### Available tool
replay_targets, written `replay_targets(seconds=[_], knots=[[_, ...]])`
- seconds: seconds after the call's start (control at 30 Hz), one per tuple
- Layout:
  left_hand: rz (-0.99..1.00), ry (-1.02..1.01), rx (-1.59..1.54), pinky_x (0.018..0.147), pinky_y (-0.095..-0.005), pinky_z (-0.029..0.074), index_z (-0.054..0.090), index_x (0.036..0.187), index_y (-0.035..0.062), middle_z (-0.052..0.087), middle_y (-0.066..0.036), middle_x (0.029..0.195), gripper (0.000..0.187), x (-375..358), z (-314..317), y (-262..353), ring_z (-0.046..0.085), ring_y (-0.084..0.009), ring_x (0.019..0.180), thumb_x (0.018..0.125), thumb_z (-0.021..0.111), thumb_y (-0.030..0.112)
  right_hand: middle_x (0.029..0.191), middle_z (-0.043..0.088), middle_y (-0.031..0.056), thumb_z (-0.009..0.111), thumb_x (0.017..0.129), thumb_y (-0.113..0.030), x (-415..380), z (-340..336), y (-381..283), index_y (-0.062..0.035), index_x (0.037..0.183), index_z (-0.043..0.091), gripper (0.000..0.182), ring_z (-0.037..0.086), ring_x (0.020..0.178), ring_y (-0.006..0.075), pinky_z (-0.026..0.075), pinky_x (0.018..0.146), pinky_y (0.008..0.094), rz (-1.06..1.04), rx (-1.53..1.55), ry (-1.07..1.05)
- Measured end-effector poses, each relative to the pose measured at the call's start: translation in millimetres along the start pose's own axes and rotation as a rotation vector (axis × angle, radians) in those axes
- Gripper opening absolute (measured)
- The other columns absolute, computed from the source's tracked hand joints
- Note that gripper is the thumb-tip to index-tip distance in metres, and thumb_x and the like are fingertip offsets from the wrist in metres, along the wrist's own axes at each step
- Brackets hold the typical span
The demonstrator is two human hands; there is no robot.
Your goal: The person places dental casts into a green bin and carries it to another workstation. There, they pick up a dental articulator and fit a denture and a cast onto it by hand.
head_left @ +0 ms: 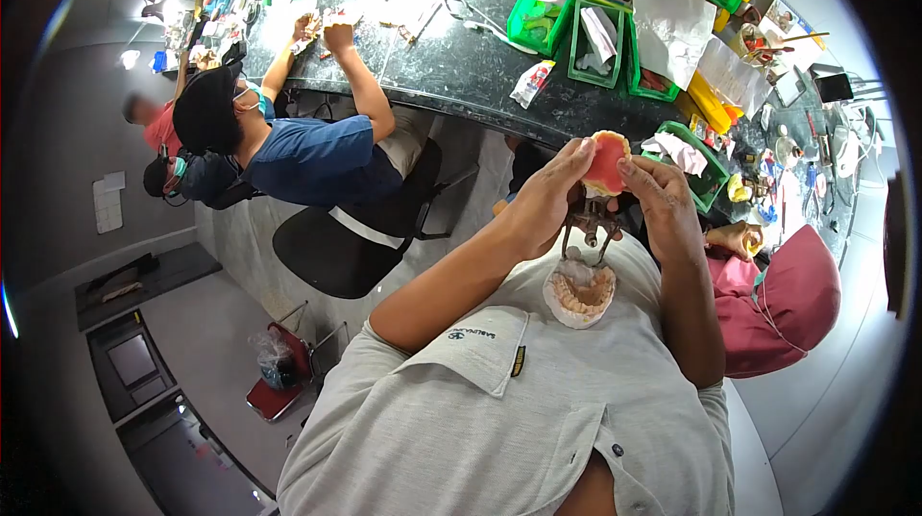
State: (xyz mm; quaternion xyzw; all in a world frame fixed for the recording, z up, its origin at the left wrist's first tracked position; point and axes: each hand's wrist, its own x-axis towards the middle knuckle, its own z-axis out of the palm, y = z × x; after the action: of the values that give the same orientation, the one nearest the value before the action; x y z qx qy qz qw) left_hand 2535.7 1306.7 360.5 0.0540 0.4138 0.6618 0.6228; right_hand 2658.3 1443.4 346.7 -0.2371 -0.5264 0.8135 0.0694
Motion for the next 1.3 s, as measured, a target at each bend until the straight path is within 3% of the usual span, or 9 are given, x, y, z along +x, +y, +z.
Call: replay_targets(seconds=[0.47, 0.73, 0.97, 1.3], knots=[[-0.012, 0.004, -0.027, 0.078, -0.0474, 0.062, 0.047, 0.133, 0.0084, 0.061, -0.01, 0.107, 0.047, -3, -1, 3, 0.064, -0.02, 0.092, 0.108, 0.04, 0.047, 0.087, 0.067, 0.0062, 0.062, 0.101, -0.034, 1, 4, 0, 0.0029, 0.1, 0.07, 0.038, 0.06, 0.074, 0.0113, 0.049, 0.053, 0.0261, 0.025, 0.003, -0.008], [-0.027, 0.047, -0.035, 0.077, -0.0456, 0.062, 0.048, 0.134, 0.0082, 0.061, -0.01, 0.106, 0.048, -10, -8, 0, 0.064, -0.0196, 0.091, 0.108, 0.04, 0.048, 0.088, 0.069, 0.0042, 0.064, 0.1, -0.036, 4, 11, 1, 0.0026, 0.1, 0.072, 0.039, 0.06, 0.075, 0.0105, 0.049, 0.066, 0.0252, 0.044, -0.031, -0.013], [0.008, 0.09, -0.032, 0.076, -0.0428, 0.062, 0.049, 0.134, 0.0089, 0.062, -0.009, 0.104, 0.047, -16, -10, 3, 0.065, -0.0196, 0.09, 0.108, 0.041, 0.048, 0.087, 0.068, 0.0043, 0.063, 0.101, -0.036, 8, 18, 2, 0.0025, 0.1, 0.072, 0.04, 0.06, 0.075, 0.0106, 0.049, 0.065, 0.0248, 0.037, -0.061, -0.03], [-0.005, 0.076, -0.051, 0.076, -0.0429, 0.061, 0.05, 0.132, 0.0088, 0.063, -0.009, 0.103, 0.047, -15, -11, 2, 0.065, -0.0193, 0.089, 0.108, 0.039, 0.049, 0.086, 0.067, 0.0059, 0.062, 0.101, -0.035, 7, 18, 0, 0.0029, 0.101, 0.071, 0.039, 0.06, 0.073, 0.0112, 0.05, 0.053, 0.026, 0.037, -0.047, -0.017]])
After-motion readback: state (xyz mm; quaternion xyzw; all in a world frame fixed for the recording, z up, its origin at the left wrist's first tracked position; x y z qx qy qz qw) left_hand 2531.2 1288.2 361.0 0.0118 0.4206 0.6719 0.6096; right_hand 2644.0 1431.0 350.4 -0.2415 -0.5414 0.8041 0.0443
